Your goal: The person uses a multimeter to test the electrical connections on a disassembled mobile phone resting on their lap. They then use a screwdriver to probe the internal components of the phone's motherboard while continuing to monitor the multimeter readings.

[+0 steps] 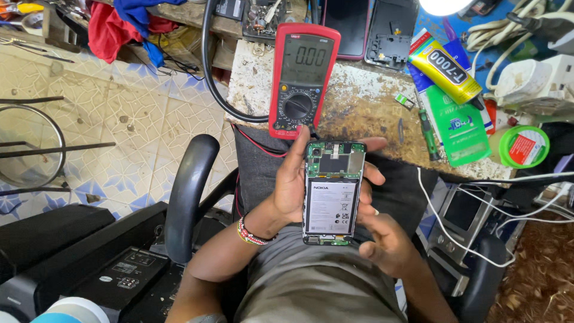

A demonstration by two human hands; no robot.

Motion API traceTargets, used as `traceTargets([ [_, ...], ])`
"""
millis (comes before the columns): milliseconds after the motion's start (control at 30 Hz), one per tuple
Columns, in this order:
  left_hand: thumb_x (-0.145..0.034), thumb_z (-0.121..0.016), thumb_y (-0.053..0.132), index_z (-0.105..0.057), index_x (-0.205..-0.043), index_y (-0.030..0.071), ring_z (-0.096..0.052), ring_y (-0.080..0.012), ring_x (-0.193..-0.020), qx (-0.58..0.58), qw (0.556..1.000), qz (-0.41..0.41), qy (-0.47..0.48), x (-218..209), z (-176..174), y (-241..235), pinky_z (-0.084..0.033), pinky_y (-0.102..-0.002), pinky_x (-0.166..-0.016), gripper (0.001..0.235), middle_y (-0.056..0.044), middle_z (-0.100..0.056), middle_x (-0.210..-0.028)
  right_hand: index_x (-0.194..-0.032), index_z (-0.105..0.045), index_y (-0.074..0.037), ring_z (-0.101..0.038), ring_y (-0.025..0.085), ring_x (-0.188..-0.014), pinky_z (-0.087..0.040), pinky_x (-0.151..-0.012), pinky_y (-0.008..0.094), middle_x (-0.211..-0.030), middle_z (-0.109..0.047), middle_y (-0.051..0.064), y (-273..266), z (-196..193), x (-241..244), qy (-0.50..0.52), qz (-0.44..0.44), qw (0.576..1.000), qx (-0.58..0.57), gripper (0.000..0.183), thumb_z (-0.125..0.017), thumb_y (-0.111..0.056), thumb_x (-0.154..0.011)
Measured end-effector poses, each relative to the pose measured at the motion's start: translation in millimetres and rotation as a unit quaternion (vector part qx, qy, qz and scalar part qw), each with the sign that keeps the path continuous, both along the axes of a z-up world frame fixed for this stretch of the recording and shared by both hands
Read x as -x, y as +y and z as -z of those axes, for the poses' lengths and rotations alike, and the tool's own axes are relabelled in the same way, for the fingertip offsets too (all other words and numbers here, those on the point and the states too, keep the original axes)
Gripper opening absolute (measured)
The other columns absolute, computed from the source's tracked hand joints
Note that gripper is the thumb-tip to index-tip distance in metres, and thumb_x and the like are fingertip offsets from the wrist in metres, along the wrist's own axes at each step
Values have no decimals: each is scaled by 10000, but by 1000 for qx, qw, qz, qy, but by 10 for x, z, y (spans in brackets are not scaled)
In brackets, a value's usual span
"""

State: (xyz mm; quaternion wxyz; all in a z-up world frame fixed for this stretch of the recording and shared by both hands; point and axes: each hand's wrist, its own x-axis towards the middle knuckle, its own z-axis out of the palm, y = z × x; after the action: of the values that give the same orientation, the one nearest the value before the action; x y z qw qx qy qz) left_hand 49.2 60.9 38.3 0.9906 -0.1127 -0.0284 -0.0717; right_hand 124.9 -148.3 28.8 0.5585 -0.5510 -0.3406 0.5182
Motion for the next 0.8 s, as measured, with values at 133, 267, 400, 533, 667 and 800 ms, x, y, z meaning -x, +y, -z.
traceTargets([
  [133,-1042,-271,771,-193,-1683,-34,-704,-376,-1096,-21,1000,-20,-6,-16,-67,-106,-563,-490,-994,1032,-303,-614,-1356,-1180,-686,120,-667,247,-1170,-566,-962,361,-1213,-700,164,-168,240,211,40,89,995,14,610,-637,-454,-979],
  [267,-1026,-287,790,-197,-1682,-30,-683,-407,-1158,-22,999,-31,6,38,-100,-107,-550,-497,-1046,1054,-320,-556,-1422,-994,-718,46,-639,180,-924,-512,-797,316,-967,-693,78,-80,134,247,-17,125,990,68,418,-605,-356,-990],
  [400,-896,-219,786,-211,-1656,-10,-459,-423,-1389,-216,972,-34,87,59,-360,-73,-359,-491,-1213,1101,-331,-379,-1563,-1184,-708,86,-720,241,-1103,-589,-940,369,-1172,-774,160,-18,-14,278,-29,180,982,54,470,-593,-324,-984],
  [533,-961,-645,424,-368,-1505,-105,-490,-439,-1411,-335,938,-82,36,126,-307,-283,-425,-538,-1203,807,-337,-417,-1559,-1221,-676,100,-683,236,-1086,-571,-940,372,-1174,-730,168,-65,-76,261,-7,246,969,35,465,-601,-298,-991],
  [667,-992,-632,226,-510,-1443,-51,-645,-292,-1251,-414,901,-61,112,138,-442,-342,-571,-382,-1018,544,-200,-599,-1438,-943,-678,-22,-488,198,-666,-394,-625,333,-728,-562,46,-5,-354,45,-349,182,918,45,359,-520,-337,-1011],
  [800,-963,-656,282,-525,-1427,-20,-680,-266,-1183,-453,881,-48,129,154,-441,-318,-592,-392,-988,569,-176,-635,-1395,-787,-593,19,-569,262,-666,-470,-700,370,-733,-618,120,118,-785,-89,-503,263,823,-29,259,-592,-142,-990],
])
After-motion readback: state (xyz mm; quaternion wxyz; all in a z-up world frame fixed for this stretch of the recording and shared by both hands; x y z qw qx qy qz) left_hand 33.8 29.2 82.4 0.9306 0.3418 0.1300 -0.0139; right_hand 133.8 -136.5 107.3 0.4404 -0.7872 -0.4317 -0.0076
